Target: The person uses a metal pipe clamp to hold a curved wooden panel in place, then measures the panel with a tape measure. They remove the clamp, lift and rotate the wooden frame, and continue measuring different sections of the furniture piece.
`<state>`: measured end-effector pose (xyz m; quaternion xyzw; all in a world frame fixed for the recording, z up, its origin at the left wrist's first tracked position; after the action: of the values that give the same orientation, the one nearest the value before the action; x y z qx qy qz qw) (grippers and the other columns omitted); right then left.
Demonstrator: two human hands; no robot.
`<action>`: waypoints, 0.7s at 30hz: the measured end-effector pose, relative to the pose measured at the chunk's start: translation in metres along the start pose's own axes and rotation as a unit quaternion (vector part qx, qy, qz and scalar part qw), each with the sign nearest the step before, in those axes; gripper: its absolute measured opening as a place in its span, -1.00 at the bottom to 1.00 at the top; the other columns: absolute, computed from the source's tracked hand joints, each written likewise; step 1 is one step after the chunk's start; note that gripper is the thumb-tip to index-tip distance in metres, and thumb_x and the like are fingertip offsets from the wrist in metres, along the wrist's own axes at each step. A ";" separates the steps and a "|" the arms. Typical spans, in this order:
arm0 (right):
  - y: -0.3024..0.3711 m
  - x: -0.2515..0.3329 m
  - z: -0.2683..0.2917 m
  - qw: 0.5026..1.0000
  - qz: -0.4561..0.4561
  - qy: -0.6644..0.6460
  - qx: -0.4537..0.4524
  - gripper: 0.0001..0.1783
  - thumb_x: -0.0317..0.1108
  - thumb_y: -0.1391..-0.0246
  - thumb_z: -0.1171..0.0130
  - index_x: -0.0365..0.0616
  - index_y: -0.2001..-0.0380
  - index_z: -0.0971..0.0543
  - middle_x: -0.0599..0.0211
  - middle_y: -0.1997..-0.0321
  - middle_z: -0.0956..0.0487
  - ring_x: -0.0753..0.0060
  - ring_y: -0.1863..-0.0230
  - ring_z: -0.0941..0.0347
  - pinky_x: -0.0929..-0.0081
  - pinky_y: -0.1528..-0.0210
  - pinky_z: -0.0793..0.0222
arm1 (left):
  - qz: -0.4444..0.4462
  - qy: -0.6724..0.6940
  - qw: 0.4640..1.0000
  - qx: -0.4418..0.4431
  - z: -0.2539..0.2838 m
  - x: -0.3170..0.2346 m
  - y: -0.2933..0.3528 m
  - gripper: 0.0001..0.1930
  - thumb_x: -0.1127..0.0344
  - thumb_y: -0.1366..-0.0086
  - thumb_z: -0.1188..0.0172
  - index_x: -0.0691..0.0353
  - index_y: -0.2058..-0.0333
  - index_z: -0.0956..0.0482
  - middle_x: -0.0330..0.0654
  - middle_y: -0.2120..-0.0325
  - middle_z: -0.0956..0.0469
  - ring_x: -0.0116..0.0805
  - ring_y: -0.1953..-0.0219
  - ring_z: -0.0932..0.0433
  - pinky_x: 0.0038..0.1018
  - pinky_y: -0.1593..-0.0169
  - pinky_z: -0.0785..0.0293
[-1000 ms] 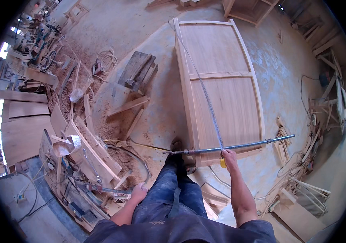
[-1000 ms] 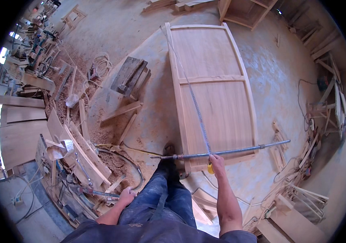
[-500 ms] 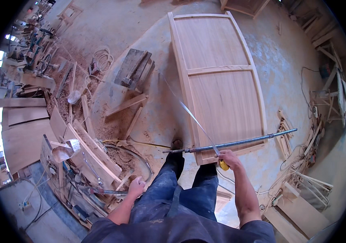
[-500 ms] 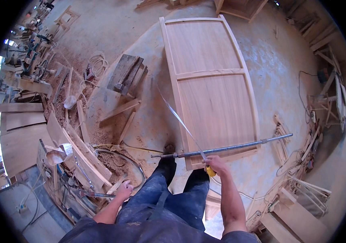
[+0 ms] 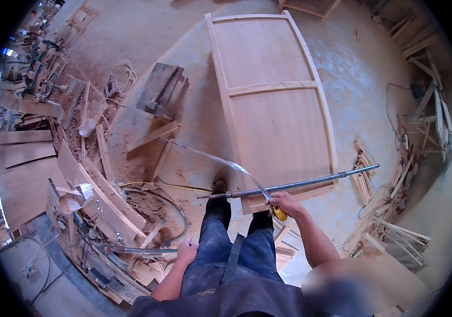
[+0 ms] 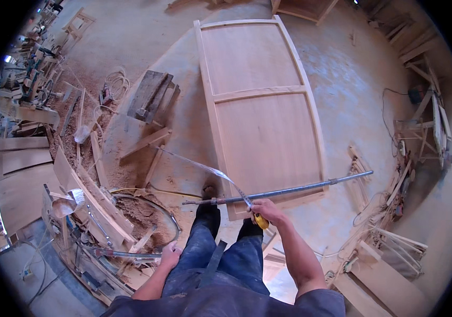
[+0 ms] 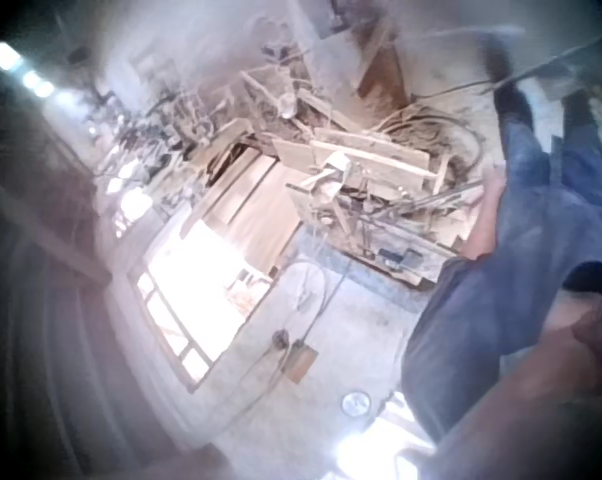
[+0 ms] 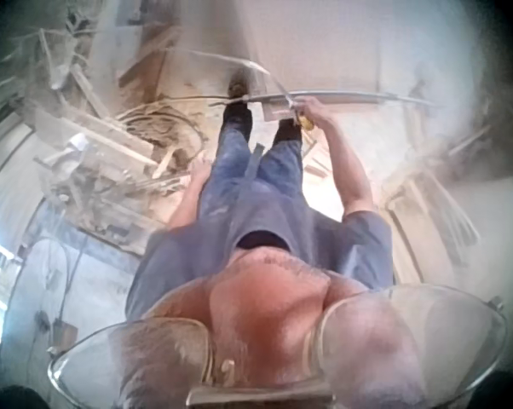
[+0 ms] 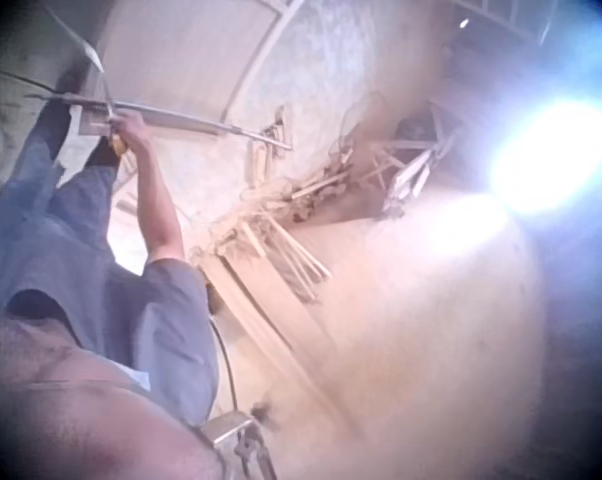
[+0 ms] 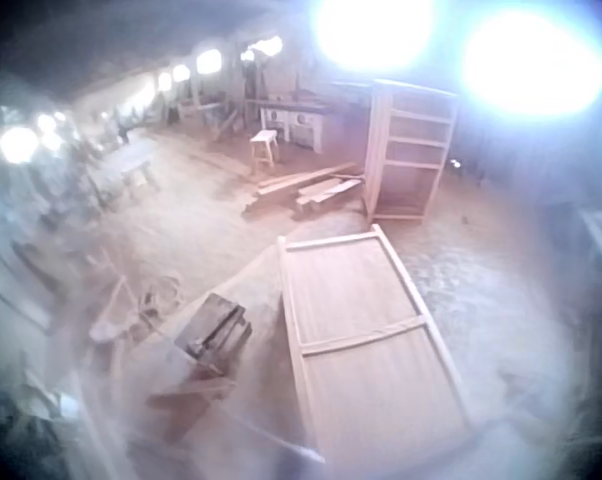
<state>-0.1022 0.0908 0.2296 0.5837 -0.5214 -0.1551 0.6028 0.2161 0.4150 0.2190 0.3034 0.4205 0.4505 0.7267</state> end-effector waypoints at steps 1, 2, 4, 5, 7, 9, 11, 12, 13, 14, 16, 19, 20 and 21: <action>-0.003 0.005 0.005 1.000 0.017 0.008 0.003 -0.80 -0.40 -0.16 -0.04 -0.31 0.41 -0.58 0.22 0.52 -0.58 0.38 0.47 -0.55 0.46 0.38 -0.45 | -0.012 -0.021 0.999 0.022 -0.007 -0.007 0.004 -0.42 0.19 -0.19 -0.16 0.41 -0.15 -0.45 0.10 0.23 -0.64 -0.05 0.17 -0.62 -0.28 -0.01 -0.48; -0.003 0.012 0.013 0.996 0.016 0.084 -0.004 -0.79 -0.39 -0.14 -0.05 -0.32 0.40 -0.59 0.22 0.50 -0.58 0.38 0.46 -0.56 0.45 0.38 -0.45 | -0.040 -0.045 0.998 0.035 -0.014 -0.014 0.008 -0.43 0.19 -0.20 -0.17 0.39 -0.14 -0.45 0.11 0.19 -0.63 -0.03 0.12 -0.60 -0.26 -0.04 -0.46; -0.002 0.028 0.026 0.972 0.013 0.235 -0.016 -0.77 -0.36 -0.11 -0.08 -0.33 0.39 -0.62 0.22 0.48 -0.60 0.38 0.45 -0.56 0.43 0.37 -0.43 | -0.097 -0.091 0.989 0.058 -0.026 -0.026 0.014 -0.45 0.17 -0.22 -0.18 0.36 -0.13 -0.47 0.12 0.10 -0.59 0.03 0.02 -0.55 -0.23 -0.12 -0.42; -0.013 0.025 0.034 0.939 0.005 0.342 -0.042 -0.76 -0.33 -0.06 -0.12 -0.30 0.36 -0.65 0.23 0.44 -0.63 0.39 0.44 -0.55 0.40 0.37 -0.42 | -0.091 -0.124 0.984 0.086 -0.031 -0.029 0.012 -0.48 0.16 -0.25 -0.17 0.32 -0.13 -0.48 0.14 -0.05 -0.49 0.09 -0.14 -0.41 -0.20 -0.25 -0.30; -0.012 0.035 0.039 0.948 0.029 0.317 -0.011 -0.76 -0.33 -0.06 -0.12 -0.31 0.36 -0.64 0.22 0.45 -0.62 0.41 0.44 -0.55 0.42 0.38 -0.41 | -0.090 -0.153 0.980 0.089 -0.037 -0.034 0.011 -0.48 0.15 -0.26 -0.15 0.30 -0.14 -0.47 0.13 -0.10 -0.45 0.09 -0.19 -0.35 -0.21 -0.29 -0.25; -0.009 0.049 0.035 0.968 -0.006 0.251 0.011 -0.75 -0.34 -0.10 -0.10 -0.35 0.35 -0.63 0.21 0.47 -0.61 0.43 0.45 -0.54 0.46 0.41 -0.41 | -0.082 -0.166 0.979 0.089 -0.036 -0.037 0.008 -0.48 0.15 -0.27 -0.13 0.28 -0.15 -0.46 0.12 -0.13 -0.42 0.08 -0.23 -0.31 -0.21 -0.32 -0.21; -0.011 0.052 0.034 0.983 -0.006 0.181 0.007 -0.74 -0.32 -0.16 -0.07 -0.34 0.34 -0.61 0.24 0.50 -0.58 0.44 0.48 -0.52 0.47 0.43 -0.41 | -0.074 -0.165 0.979 0.092 -0.034 -0.041 0.004 -0.48 0.14 -0.28 -0.12 0.27 -0.16 -0.45 0.11 -0.15 -0.40 0.08 -0.24 -0.29 -0.20 -0.33 -0.20; -0.012 0.053 0.034 0.989 -0.006 0.146 0.005 -0.73 -0.31 -0.20 -0.06 -0.34 0.34 -0.60 0.26 0.51 -0.57 0.44 0.49 -0.52 0.48 0.44 -0.40 | -0.073 -0.166 0.979 0.094 -0.034 -0.041 0.001 -0.48 0.14 -0.29 -0.12 0.27 -0.16 -0.45 0.11 -0.16 -0.40 0.08 -0.24 -0.29 -0.20 -0.33 -0.20; -0.013 0.054 0.033 0.993 -0.001 0.115 0.001 -0.73 -0.30 -0.22 -0.05 -0.33 0.33 -0.58 0.27 0.52 -0.56 0.45 0.50 -0.51 0.49 0.45 -0.40 | -0.074 -0.168 0.978 0.096 -0.033 -0.040 -0.002 -0.48 0.14 -0.29 -0.11 0.27 -0.16 -0.45 0.11 -0.16 -0.39 0.08 -0.24 -0.30 -0.20 -0.33 -0.20; -0.016 0.055 0.031 0.996 0.005 0.085 -0.004 -0.73 -0.29 -0.24 -0.03 -0.32 0.32 -0.57 0.29 0.53 -0.55 0.45 0.51 -0.49 0.49 0.45 -0.40 | -0.075 -0.170 0.978 0.098 -0.032 -0.040 -0.005 -0.48 0.14 -0.29 -0.11 0.27 -0.17 -0.44 0.11 -0.16 -0.39 0.08 -0.24 -0.30 -0.19 -0.33 -0.20; -0.021 0.067 0.027 0.999 0.024 0.033 -0.007 -0.74 -0.28 -0.28 -0.02 -0.29 0.29 -0.54 0.30 0.53 -0.54 0.45 0.52 -0.49 0.49 0.46 -0.42 | -0.072 -0.169 0.978 0.103 -0.030 -0.036 -0.008 -0.48 0.14 -0.29 -0.11 0.27 -0.17 -0.44 0.11 -0.16 -0.39 0.08 -0.23 -0.30 -0.19 -0.33 -0.21; -0.043 0.098 0.028 0.996 0.072 0.024 -0.044 -0.74 -0.26 -0.29 -0.01 -0.27 0.23 -0.51 0.27 0.53 -0.54 0.45 0.53 -0.50 0.50 0.48 -0.44 | -0.066 -0.164 0.979 0.103 -0.026 -0.032 -0.011 -0.48 0.14 -0.29 -0.10 0.27 -0.16 -0.44 0.11 -0.16 -0.39 0.09 -0.23 -0.31 -0.18 -0.32 -0.23; -0.051 0.113 0.028 0.993 0.096 0.019 -0.059 -0.74 -0.25 -0.29 -0.01 -0.27 0.23 -0.51 0.27 0.53 -0.53 0.45 0.53 -0.49 0.50 0.49 -0.44 | -0.065 -0.163 0.979 0.103 -0.024 -0.032 -0.013 -0.48 0.14 -0.29 -0.10 0.27 -0.16 -0.44 0.10 -0.16 -0.39 0.09 -0.23 -0.31 -0.18 -0.32 -0.23; -0.060 0.130 0.025 0.990 0.120 0.015 -0.074 -0.73 -0.25 -0.28 -0.02 -0.28 0.23 -0.51 0.27 0.54 -0.53 0.45 0.54 -0.49 0.51 0.49 -0.43 | -0.056 -0.159 0.980 0.105 -0.021 -0.032 -0.014 -0.48 0.13 -0.29 -0.10 0.27 -0.16 -0.44 0.10 -0.15 -0.40 0.09 -0.22 -0.32 -0.18 -0.32 -0.24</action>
<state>-0.0441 -0.0428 0.2298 0.4725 -0.5660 -0.1113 0.6664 0.1957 0.3814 0.2088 0.4214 0.3610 0.3086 0.7725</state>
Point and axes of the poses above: each hand's wrist, its own y-axis away from the middle knuckle, its own z-axis out of the back of the hand, x = y × z, the point moved 2 cm from there along -y, towards the middle knuckle
